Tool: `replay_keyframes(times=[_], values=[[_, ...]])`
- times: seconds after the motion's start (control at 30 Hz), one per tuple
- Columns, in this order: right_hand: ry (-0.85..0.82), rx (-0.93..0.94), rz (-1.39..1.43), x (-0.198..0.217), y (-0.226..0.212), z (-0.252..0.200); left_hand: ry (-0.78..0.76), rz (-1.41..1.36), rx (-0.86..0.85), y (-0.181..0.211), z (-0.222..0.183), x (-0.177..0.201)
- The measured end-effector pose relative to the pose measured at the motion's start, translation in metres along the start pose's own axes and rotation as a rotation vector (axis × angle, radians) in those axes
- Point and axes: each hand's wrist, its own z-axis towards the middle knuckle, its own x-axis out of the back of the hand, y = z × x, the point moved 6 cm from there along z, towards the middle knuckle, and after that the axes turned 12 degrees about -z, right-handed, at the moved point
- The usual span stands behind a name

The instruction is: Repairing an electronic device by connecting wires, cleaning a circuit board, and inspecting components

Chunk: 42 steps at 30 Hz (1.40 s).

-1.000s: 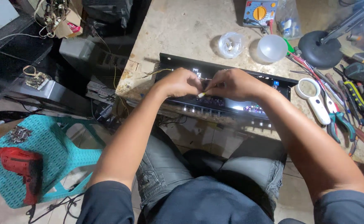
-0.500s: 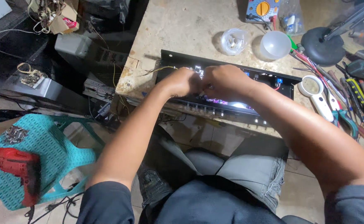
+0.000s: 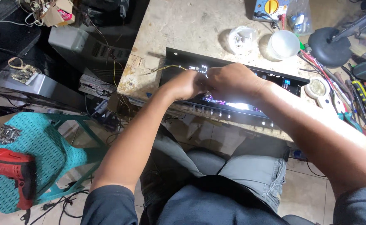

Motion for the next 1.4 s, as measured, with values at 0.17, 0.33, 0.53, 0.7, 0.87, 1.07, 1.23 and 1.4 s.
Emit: replay_keyframes(times=[0.17,0.33,0.53,0.7,0.87,1.07,1.23,1.4], values=[[-0.049,0.015,-0.024,0.015,-0.005,-0.005,0.005,0.021,0.013,-0.003,0.003,-0.001],[-0.083,0.034,-0.023,0.028,-0.013,-0.014,0.005,0.004,0.069,0.019,-0.017,0.001],[-0.035,0.040,-0.032,0.024,-0.013,-0.011,0.010,0.023,0.078,0.005,-0.007,0.002],[-0.016,0.032,0.004,0.020,-0.014,-0.011,-0.002,-0.016,0.043,-0.006,0.001,0.002],[0.044,0.028,-0.002,0.008,-0.012,-0.007,-0.013,-0.031,0.036,-0.006,-0.002,0.004],[0.119,-0.012,-0.005,-0.005,-0.009,-0.002,-0.006,-0.075,0.050,-0.001,-0.005,0.003],[0.172,-0.049,-0.002,0.001,-0.012,-0.008,0.016,-0.067,0.058,-0.010,0.002,0.002],[0.230,-0.044,-0.067,-0.011,-0.015,-0.006,0.015,-0.027,0.111,-0.034,0.014,-0.003]])
